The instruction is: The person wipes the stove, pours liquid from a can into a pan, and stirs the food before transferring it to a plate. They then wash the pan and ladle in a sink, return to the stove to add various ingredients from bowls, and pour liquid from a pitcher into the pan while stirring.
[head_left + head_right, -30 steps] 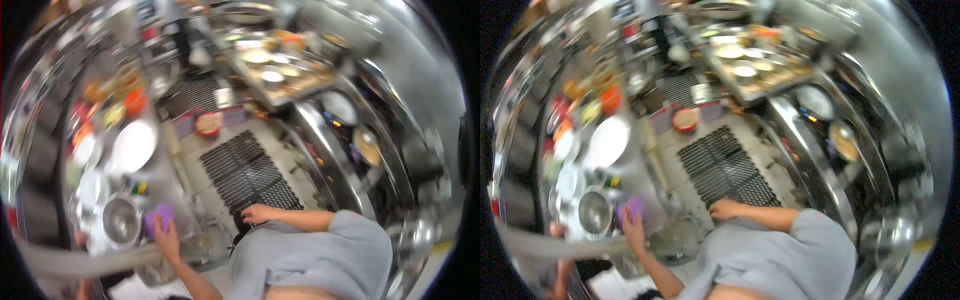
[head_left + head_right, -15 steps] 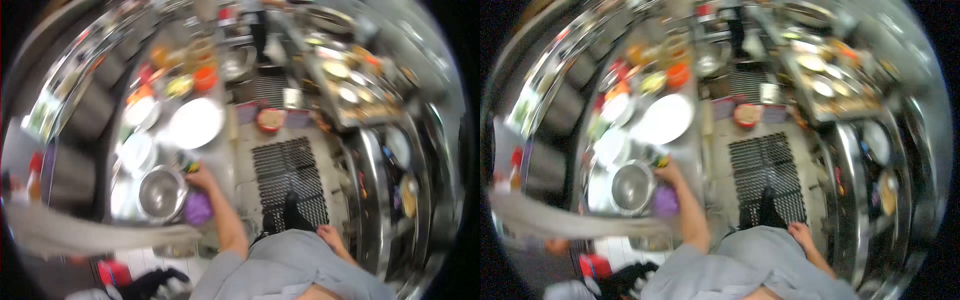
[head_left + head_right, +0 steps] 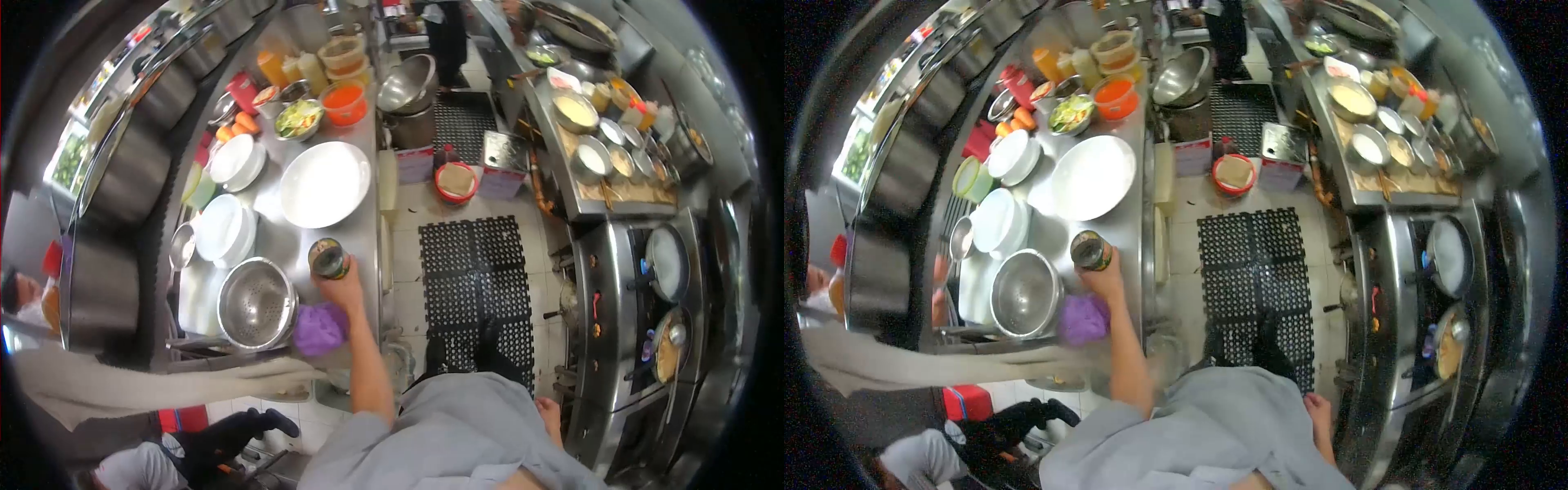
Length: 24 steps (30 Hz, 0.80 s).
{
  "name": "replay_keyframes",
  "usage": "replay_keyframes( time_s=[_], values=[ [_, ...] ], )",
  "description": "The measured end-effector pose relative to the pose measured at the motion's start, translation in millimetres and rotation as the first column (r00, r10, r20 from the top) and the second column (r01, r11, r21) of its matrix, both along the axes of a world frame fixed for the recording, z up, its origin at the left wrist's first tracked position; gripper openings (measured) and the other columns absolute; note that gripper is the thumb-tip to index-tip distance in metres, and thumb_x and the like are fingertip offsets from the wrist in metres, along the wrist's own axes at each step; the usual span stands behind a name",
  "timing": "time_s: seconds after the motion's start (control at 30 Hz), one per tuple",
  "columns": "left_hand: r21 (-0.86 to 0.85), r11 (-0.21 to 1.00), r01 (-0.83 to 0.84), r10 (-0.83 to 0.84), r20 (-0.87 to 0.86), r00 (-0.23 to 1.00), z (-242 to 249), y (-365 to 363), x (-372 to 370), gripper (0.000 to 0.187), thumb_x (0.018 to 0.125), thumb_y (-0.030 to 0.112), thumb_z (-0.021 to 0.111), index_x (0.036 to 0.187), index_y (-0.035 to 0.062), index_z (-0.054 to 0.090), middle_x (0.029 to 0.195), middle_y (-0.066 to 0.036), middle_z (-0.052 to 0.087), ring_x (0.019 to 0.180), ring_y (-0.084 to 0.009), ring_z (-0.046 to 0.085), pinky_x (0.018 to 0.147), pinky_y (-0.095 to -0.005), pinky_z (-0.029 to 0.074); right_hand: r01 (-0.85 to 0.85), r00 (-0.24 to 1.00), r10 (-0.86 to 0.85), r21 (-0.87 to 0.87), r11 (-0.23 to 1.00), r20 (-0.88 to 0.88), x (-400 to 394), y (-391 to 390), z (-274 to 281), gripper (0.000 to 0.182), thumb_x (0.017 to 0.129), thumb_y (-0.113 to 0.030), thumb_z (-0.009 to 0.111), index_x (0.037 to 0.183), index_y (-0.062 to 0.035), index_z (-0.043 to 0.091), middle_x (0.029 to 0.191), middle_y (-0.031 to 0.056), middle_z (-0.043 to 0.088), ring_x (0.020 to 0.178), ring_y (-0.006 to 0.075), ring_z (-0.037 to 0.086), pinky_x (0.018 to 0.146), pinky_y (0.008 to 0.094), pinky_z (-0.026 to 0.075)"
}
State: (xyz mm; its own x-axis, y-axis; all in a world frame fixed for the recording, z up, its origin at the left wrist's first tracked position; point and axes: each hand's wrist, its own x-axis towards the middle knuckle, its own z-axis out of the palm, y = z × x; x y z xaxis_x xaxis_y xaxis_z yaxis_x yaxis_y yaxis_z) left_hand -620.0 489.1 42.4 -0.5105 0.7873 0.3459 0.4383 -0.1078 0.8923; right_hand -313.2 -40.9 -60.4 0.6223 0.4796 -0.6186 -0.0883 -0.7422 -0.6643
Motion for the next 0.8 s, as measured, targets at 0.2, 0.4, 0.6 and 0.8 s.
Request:
replay_keyframes(
  time_s=[0.2,0.4,0.6,0.8],
  values=[
    [-0.121,0.889,0.442,-0.425,0.143,0.894,42,-55,89,0.067,0.063,0.016,0.086,0.116,0.0003,0.049,0.109,-0.013,0.057,0.101,-0.0225,0.057,0.088,-0.0338,0.046,-0.142,0.974,0.146,-0.034,0.989,0.171,26,14,-20,0.025,0.082,-0.022,0.066,0.098,-0.0023,0.069,0.084,0.0132,0.069,0.078,0.0218,0.066,0.071,0.0314,0.050],
    [-0.058,0.394,0.917,-0.793,0.483,0.371,101,-116,275,0.061,0.066,0.005,0.084,0.115,0.0001,0.048,0.111,-0.011,0.056,0.101,-0.0196,0.056,0.084,-0.0315,0.050,0.092,0.994,-0.085,-0.101,0.991,0.064,55,-20,-28,0.028,0.085,-0.028,0.064,0.102,-0.0052,0.069,0.089,0.0122,0.070,0.081,0.0188,0.065,0.075,0.0311,0.050],
    [-0.136,0.104,0.985,-0.990,-0.105,0.090,100,-167,481,0.062,0.061,0.013,0.085,0.112,-0.0007,0.052,0.106,-0.013,0.058,0.098,-0.0240,0.057,0.088,-0.0351,0.045,0.200,0.977,-0.192,-0.088,0.976,0.096,88,-86,-23,0.025,0.088,-0.024,0.060,0.102,-0.0059,0.069,0.096,0.0157,0.069,0.086,0.0273,0.065,0.078,0.0352,0.050],
    [-0.251,-0.135,0.959,-0.918,-0.332,-0.216,77,-206,661,0.068,0.055,0.012,0.082,0.115,0.0003,0.051,0.104,-0.019,0.056,0.099,-0.0359,0.056,0.087,-0.0418,0.045,0.350,0.936,-0.346,-0.046,0.936,0.067,95,-159,-27,0.021,0.090,-0.013,0.055,0.104,-0.0039,0.068,0.100,0.0158,0.068,0.087,0.0265,0.064,0.077,0.0348,0.050]
  ],
)
